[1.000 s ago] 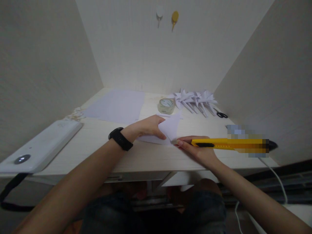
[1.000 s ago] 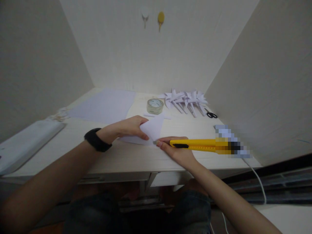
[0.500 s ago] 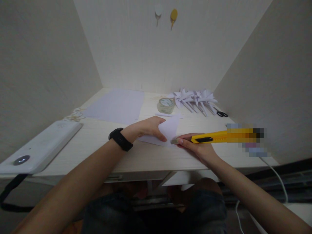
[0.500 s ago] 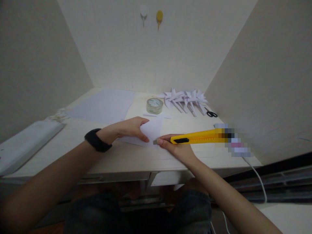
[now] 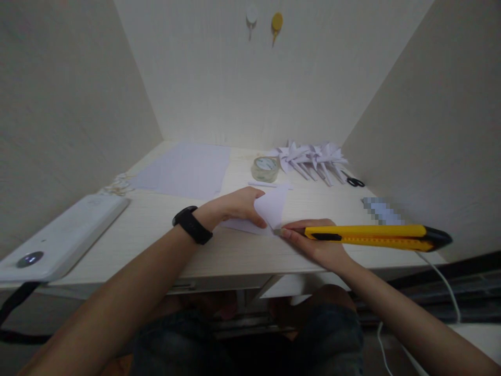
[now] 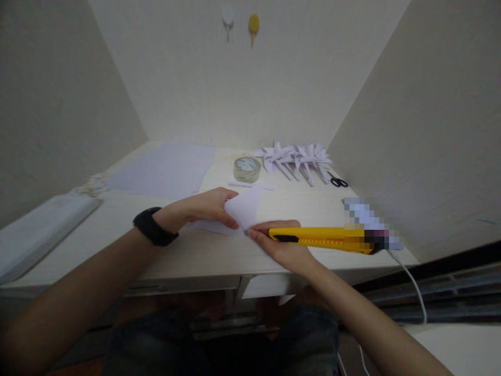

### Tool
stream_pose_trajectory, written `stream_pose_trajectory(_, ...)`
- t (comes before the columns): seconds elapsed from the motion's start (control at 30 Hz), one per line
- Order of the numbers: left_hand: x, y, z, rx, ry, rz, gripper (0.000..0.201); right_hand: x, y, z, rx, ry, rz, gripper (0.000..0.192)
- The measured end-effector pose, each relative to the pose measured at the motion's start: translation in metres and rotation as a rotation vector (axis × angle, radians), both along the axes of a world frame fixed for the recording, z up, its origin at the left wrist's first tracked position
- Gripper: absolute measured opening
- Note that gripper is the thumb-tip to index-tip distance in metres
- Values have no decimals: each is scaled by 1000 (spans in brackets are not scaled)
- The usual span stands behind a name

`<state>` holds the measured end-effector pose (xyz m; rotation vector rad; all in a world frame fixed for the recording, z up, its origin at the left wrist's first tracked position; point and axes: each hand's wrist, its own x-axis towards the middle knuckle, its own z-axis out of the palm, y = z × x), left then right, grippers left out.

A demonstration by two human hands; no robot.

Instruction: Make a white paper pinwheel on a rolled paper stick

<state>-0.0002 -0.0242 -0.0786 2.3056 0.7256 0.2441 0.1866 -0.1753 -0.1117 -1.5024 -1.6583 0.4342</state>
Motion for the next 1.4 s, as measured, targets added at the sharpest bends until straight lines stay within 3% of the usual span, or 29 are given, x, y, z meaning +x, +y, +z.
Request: stream_pose_trajectory(1.4,0,2,-2,-14,-19,-22,49,-1,-1,-3,25,-67,-6,19)
